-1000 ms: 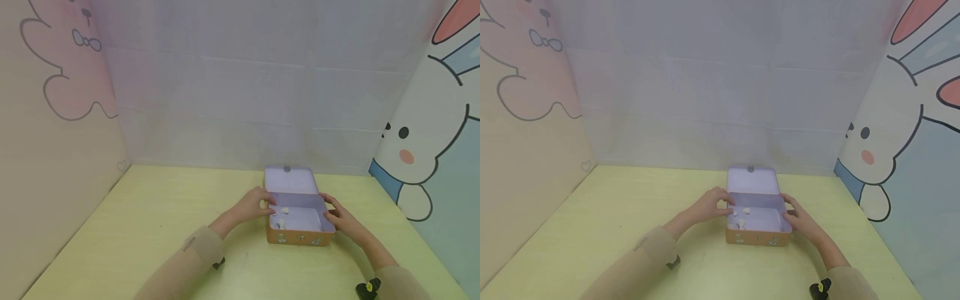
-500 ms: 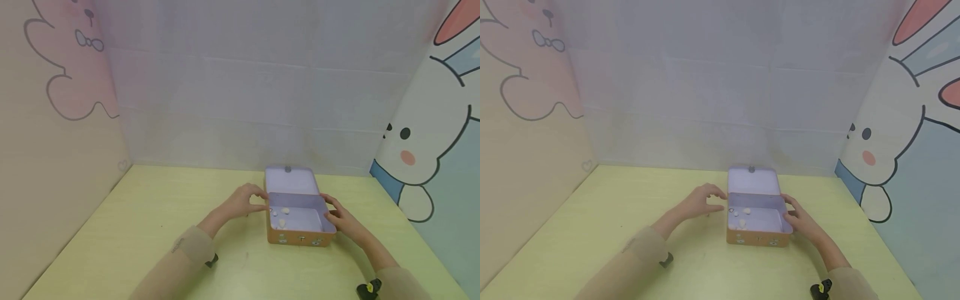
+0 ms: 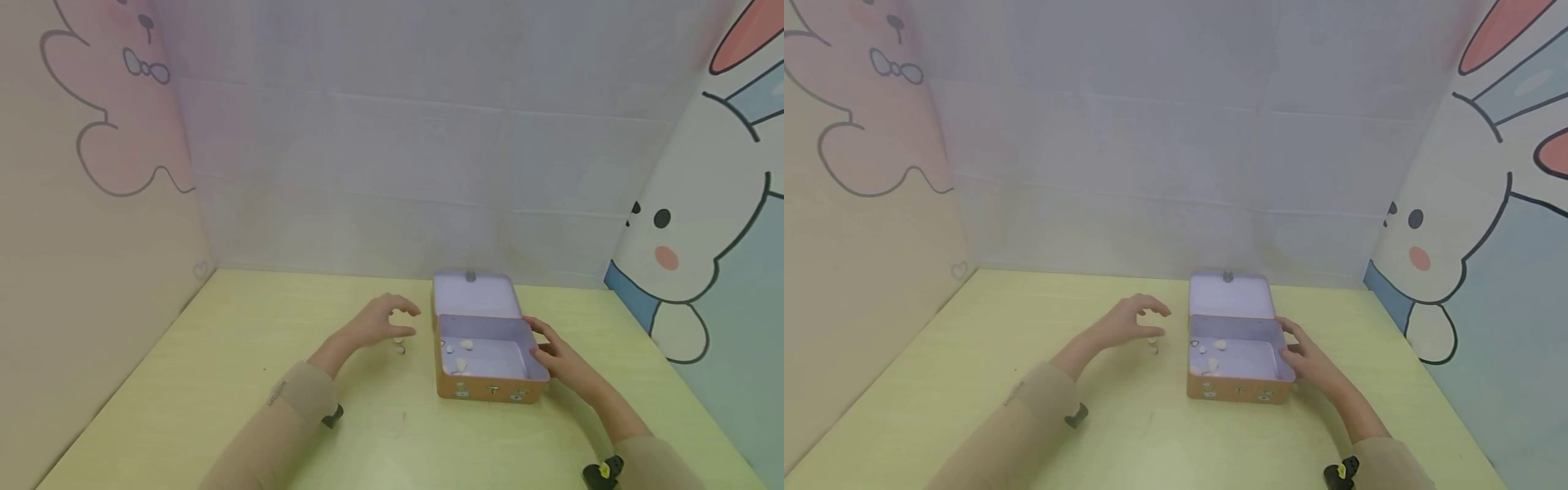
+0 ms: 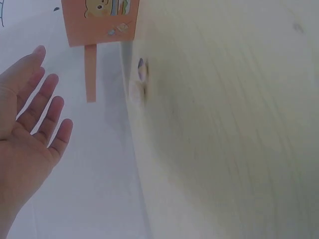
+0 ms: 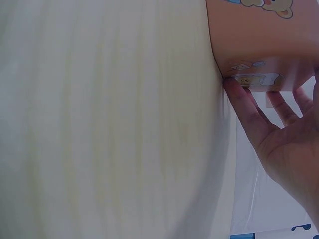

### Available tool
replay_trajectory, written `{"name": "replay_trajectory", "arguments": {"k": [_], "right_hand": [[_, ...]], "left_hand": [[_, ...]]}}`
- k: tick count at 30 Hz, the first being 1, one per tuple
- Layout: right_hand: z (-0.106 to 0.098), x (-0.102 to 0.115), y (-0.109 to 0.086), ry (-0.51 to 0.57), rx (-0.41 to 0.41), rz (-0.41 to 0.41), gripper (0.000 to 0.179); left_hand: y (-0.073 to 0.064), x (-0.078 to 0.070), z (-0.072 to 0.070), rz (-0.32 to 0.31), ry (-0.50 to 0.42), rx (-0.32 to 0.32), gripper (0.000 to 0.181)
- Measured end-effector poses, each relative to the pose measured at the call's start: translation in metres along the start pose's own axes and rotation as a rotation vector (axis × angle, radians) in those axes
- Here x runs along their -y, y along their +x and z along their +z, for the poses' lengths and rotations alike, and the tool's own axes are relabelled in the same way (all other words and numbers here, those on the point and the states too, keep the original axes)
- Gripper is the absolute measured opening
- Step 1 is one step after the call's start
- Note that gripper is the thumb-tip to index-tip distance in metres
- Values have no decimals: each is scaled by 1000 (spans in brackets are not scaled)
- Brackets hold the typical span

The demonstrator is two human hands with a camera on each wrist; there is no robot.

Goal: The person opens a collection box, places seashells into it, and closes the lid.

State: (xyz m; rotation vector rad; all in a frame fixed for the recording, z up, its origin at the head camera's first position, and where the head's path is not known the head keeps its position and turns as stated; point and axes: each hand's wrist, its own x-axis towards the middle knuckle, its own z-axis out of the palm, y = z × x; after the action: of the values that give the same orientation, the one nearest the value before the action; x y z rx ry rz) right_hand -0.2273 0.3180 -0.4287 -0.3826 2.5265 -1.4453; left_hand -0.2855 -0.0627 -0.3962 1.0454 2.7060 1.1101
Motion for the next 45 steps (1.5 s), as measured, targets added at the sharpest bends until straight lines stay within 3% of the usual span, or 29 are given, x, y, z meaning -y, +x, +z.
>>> {"name": "replay_trajectory", "arguments": {"k": [6, 11, 19, 28, 36, 45], "right_hand": [[0, 2, -1, 6, 5, -17, 60], [0, -1, 0, 2, 2, -13, 59], [0, -1, 0, -5, -1, -5, 59], [0, -1, 1, 8, -1, -3, 59], [-1, -1, 1, 4, -3, 5, 59], [0, 0, 0, -7, -4, 8, 60]], "left_hand": [[-2, 14, -2, -22, -21, 27, 37], [-3, 24, -1, -48, 46, 54, 37], [-5, 35, 1, -135, 50, 109, 36], [-2, 45, 6, -145, 40, 163, 31], [3, 49, 14, -40, 129, 168, 23], [3, 46, 17, -20, 197, 168, 24]]}}
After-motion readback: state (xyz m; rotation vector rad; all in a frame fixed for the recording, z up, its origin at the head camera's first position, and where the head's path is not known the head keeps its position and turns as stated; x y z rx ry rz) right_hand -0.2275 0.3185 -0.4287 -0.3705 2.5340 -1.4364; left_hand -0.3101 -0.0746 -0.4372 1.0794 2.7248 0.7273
